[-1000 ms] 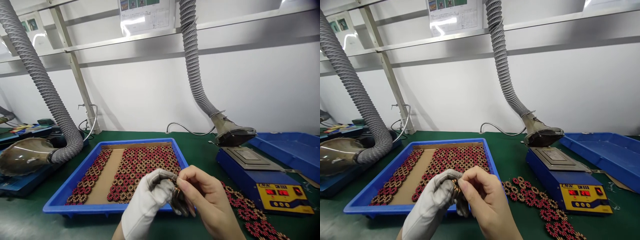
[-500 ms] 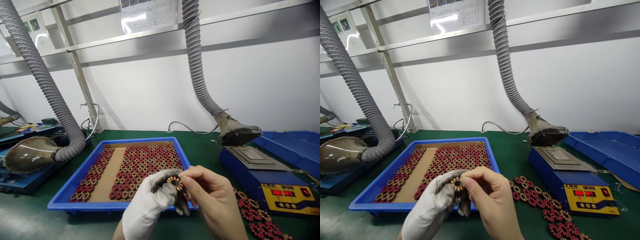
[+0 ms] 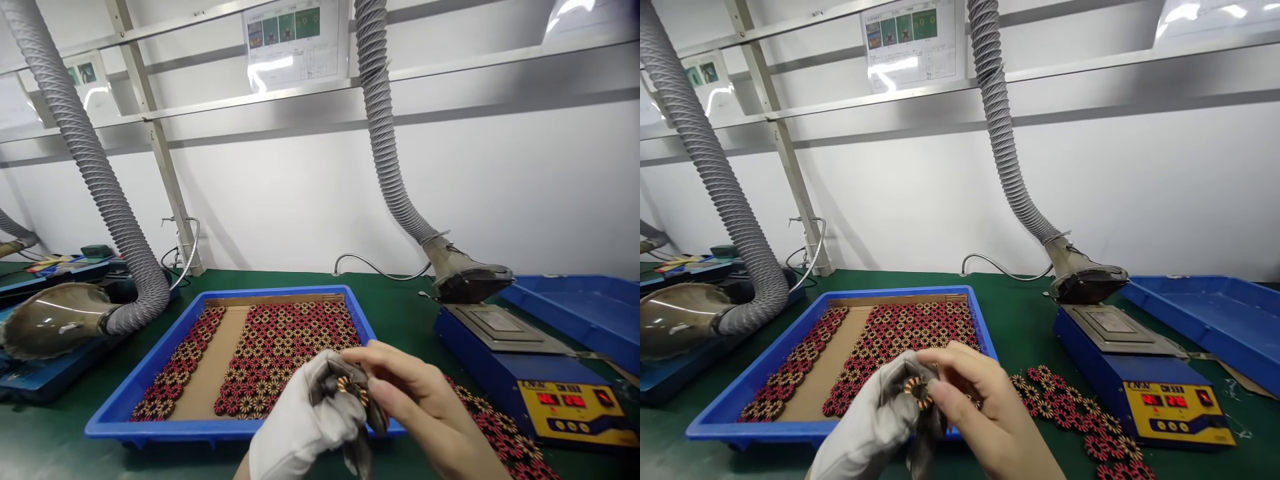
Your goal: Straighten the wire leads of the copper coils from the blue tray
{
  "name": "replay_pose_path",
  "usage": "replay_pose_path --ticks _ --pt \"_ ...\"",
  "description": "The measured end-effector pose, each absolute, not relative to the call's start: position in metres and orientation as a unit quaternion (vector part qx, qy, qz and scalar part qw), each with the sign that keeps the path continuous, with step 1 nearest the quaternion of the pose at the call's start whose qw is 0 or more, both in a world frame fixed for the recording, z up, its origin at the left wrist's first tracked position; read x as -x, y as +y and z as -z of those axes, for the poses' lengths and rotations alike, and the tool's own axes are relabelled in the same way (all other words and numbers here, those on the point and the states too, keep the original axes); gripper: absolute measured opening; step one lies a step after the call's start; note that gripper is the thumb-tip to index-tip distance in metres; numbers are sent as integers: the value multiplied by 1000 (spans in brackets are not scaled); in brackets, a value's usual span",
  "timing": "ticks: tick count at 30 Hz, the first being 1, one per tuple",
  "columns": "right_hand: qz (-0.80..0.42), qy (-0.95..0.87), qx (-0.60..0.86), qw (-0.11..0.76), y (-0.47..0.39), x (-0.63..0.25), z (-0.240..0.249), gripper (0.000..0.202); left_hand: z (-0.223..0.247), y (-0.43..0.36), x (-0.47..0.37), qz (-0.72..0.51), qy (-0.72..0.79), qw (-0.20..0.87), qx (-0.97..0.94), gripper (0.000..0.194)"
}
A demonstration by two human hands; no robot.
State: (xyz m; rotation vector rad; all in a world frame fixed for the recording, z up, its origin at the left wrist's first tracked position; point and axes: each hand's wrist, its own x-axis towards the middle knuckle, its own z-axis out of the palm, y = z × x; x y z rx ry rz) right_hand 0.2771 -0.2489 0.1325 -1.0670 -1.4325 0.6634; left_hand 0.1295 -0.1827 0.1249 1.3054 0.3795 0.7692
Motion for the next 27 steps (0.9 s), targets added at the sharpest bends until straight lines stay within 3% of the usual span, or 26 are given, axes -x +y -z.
replay_pose_path --ticks 8,14,22,27 --pt "-283 -581 422 636 -238 -263 -129 31 -135 -190 -127 -319 191 723 -582 48" --pt "-377 -484 352 707 -231 -255 -120 25 -127 -185 -130 -325 177 737 -565 42" --pt "-161 -506 460 712 -236 -238 -121 24 -120 -182 -133 -389 180 683 -592 13" --pt "-365 -441 349 742 -236 -240 -122 36 -136 -196 -125 -449 255 533 -670 4"
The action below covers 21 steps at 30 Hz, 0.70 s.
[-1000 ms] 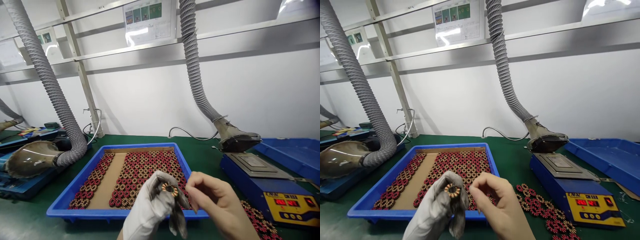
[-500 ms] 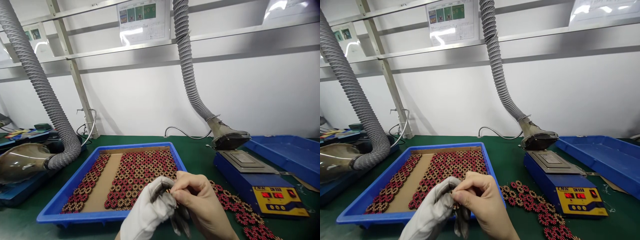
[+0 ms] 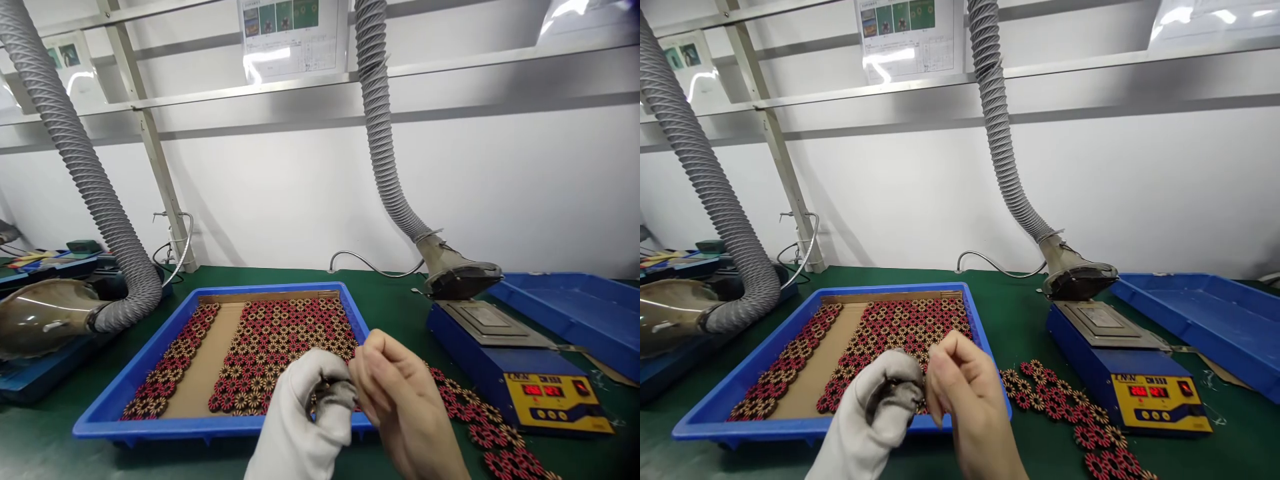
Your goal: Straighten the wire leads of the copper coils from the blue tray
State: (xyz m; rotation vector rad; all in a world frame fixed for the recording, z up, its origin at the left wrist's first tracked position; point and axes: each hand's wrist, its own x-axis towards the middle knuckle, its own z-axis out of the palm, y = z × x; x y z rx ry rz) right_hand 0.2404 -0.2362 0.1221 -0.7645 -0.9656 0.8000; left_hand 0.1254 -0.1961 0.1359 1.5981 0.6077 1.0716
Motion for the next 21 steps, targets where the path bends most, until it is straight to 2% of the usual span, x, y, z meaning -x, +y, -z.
replay_pose_path --ticks 2,5,10,14,17,19,21 --pt "-338 -483 311 746 -237 -247 -122 33 -140 -198 -122 -466 266 484 -691 5" --pt "-189 -585 356 704 -240 -256 -122 12 -139 -197 -119 -472 265 469 -698 6" --pt "-67 -710 342 612 -239 -265 -126 35 -130 -193 -118 -477 250 431 -724 13" --pt "60 -748 329 573 -237 -266 -130 28 -122 -192 -118 -509 238 296 -773 20" --pt "135 -746 383 528 -241 -259 -131 21 -120 -191 -115 -499 244 156 -817 21" --pt "78 -717 446 530 -244 -252 -130 22 -120 -190 -111 -473 241 72 -845 18" --pt "-104 -670 473 563 -245 -247 -127 26 -121 -189 -108 -462 238 8 -854 16"
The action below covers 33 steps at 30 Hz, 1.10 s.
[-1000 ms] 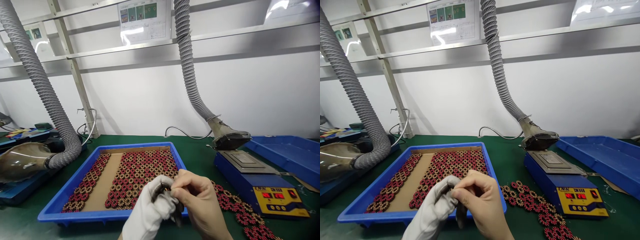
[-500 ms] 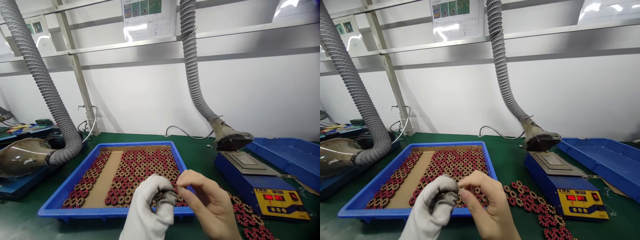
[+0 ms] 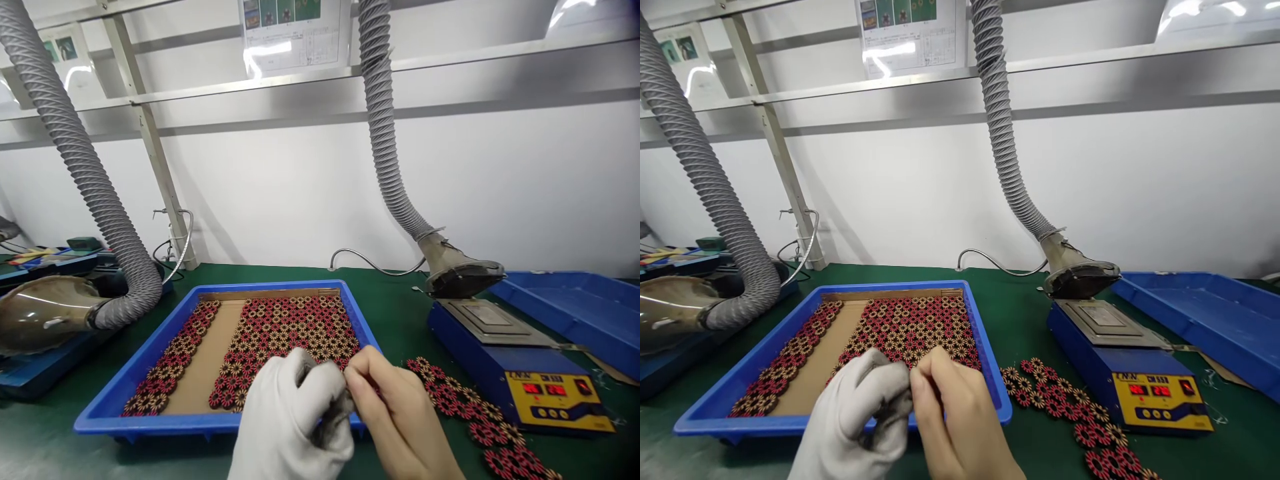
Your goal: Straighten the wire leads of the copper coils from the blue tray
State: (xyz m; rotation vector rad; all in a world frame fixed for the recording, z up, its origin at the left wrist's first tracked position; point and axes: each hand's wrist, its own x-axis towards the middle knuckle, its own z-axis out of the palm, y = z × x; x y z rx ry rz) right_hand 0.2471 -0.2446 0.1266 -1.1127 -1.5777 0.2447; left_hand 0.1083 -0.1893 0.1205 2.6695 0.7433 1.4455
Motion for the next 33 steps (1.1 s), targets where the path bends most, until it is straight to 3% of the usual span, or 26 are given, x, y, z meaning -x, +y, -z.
replay_pose_path --ticks 2,3,5,8,11,17,19,22,24,26,29,33 --pt "-282 -605 429 609 -243 -247 -122 34 -121 -189 -106 -474 242 -23 -847 14" --pt "-313 -585 398 634 -242 -248 -121 37 -121 -189 -106 -481 242 -21 -842 14" --pt "-254 -591 368 671 -239 -252 -118 36 -121 -189 -105 -493 244 7 -835 15" --pt "-84 -653 367 657 -236 -257 -120 18 -122 -188 -104 -497 251 56 -829 17" --pt "-26 -703 326 632 -233 -258 -126 33 -123 -188 -105 -504 242 70 -826 18" --pt "99 -753 329 561 -234 -256 -131 26 -127 -185 -101 -482 215 2 -849 15" --pt "21 -740 386 550 -236 -254 -128 20 -129 -183 -99 -463 194 -83 -861 13" --pt "-324 -633 402 577 -237 -254 -120 30 -131 -182 -98 -449 166 -176 -860 12" --pt "-472 -562 338 589 -236 -256 -117 35 -131 -182 -99 -449 170 -183 -858 11" --pt "-417 -572 321 628 -236 -259 -115 34 -130 -182 -100 -460 184 -142 -857 12" --pt "-172 -648 352 653 -235 -262 -119 15 -128 -181 -99 -487 191 -47 -851 17" --pt "-9 -718 302 628 -232 -260 -126 36 -128 -180 -97 -483 182 -1 -856 18"
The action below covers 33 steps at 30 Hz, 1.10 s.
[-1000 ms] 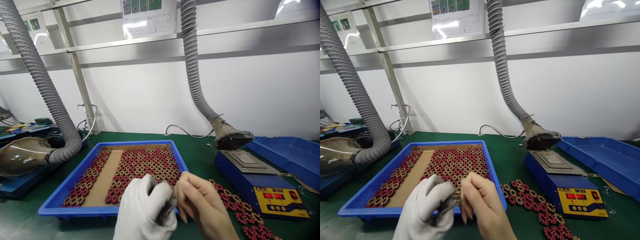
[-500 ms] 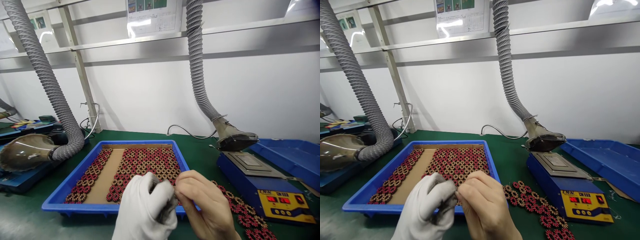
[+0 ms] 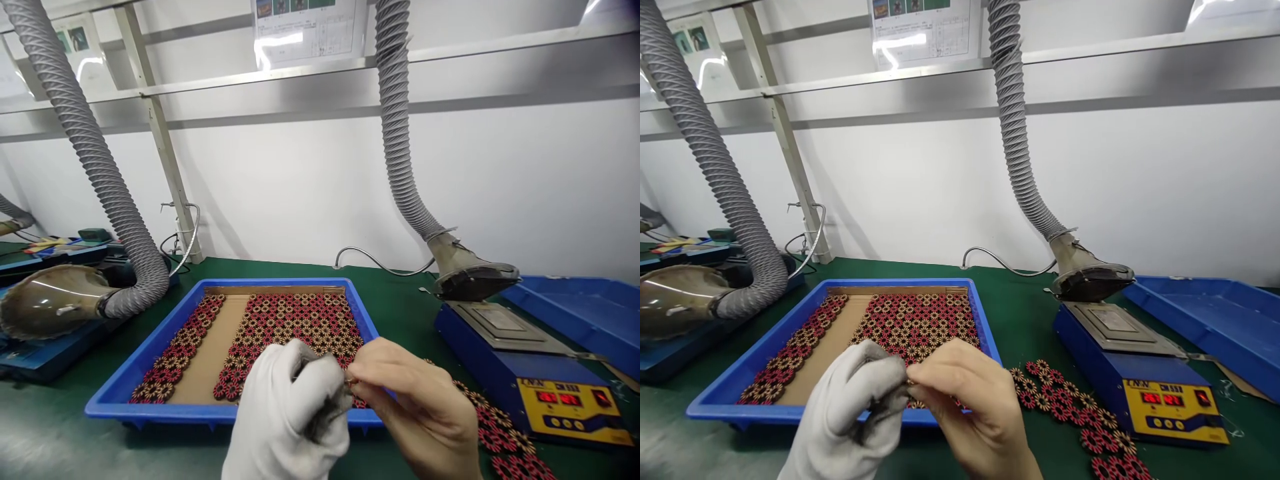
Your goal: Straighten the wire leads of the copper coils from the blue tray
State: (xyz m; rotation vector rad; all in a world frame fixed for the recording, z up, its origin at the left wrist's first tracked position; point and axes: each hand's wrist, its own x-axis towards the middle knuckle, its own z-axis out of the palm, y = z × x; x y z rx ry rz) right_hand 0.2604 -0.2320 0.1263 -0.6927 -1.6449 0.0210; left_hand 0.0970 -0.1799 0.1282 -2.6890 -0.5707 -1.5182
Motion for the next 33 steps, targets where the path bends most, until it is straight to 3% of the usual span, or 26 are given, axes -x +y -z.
replay_pose_path --ticks 3,5,8,10,11,13,16,20,24,27,29,31,33 --pt "105 -735 315 590 -232 -254 -130 26 -131 -181 -99 490 -185 21 852 15" --pt "102 -722 377 571 -233 -249 -129 20 -132 -182 -102 480 -183 67 855 14" --pt "-196 -640 438 600 -236 -246 -124 31 -132 -182 -103 452 -173 153 862 12" --pt "-413 -555 378 615 -237 -249 -121 38 -131 -182 -103 457 -179 158 857 13" --pt "-454 -535 346 623 -237 -251 -120 40 -131 -182 -102 469 -187 133 853 13" --pt "-382 -565 337 650 -237 -257 -120 37 -130 -182 -101 488 -200 42 849 18" --pt "-163 -652 366 644 -236 -261 -122 14 -128 -181 -100 492 -203 -87 842 25" --pt "-81 -704 300 638 -231 -260 -124 35 -124 -178 -99 465 -182 -178 848 26" --pt "63 -748 307 586 -234 -258 -128 30 -125 -181 -101 458 -176 -196 849 20" --pt "167 -750 370 522 -242 -255 -131 24 -130 -184 -106 474 -191 -119 851 19" --pt "94 -728 434 522 -245 -253 -130 19 -133 -185 -108 486 -196 -12 852 18" --pt "-135 -676 468 553 -244 -254 -127 24 -134 -184 -108 486 -186 106 848 18" --pt "-399 -585 410 575 -240 -257 -122 32 -134 -183 -107 471 -170 181 846 16"
